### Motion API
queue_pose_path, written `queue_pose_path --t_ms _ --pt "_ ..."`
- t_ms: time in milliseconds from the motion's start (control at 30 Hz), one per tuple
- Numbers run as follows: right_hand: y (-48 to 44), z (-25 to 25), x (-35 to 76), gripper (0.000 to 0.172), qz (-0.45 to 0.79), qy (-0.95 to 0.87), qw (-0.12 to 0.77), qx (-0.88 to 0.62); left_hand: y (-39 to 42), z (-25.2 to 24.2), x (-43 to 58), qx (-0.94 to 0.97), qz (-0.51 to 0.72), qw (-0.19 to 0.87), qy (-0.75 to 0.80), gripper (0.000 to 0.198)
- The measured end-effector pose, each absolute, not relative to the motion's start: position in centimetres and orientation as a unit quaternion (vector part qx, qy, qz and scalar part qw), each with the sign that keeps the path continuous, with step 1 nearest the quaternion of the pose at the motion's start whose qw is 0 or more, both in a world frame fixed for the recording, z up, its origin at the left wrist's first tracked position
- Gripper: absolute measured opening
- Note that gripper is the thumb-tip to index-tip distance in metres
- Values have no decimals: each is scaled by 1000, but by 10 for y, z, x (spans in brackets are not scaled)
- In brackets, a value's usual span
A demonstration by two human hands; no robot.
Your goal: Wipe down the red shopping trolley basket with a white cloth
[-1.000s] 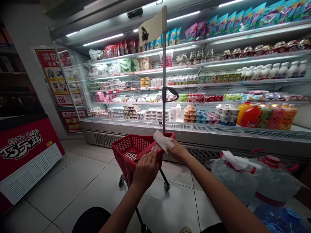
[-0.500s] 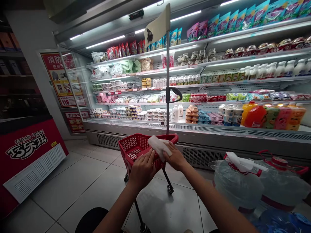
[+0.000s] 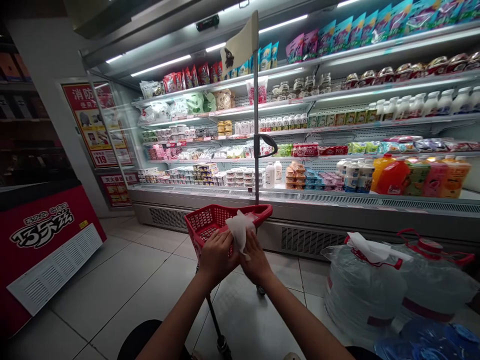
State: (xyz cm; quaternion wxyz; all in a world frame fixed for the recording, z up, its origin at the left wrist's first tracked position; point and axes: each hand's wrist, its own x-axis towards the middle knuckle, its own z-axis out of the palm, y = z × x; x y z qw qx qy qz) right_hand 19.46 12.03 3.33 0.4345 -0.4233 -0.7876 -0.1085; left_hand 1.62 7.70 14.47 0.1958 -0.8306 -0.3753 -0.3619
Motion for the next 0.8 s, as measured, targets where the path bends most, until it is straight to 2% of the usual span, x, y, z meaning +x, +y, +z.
queue_pose_path --t_ms 100,233,367,600,800 --pt "129 27 187 59 -130 -799 426 -404 80 147 3 -826 -372 188 -378 46" --pt "160 24 214 58 -109 -739 477 -462 81 150 -12 -829 -375 180 -374 63" --pt "181 29 238 57 -68 -689 496 -524 85 151 -17 -831 -373 172 -374 66" --pt "155 21 167 63 -68 -666 555 -493 86 148 -12 -826 -379 173 -379 66" --pt "123 32 154 69 -140 -769 458 -422 85 152 -16 -821 -383 172 -386 64"
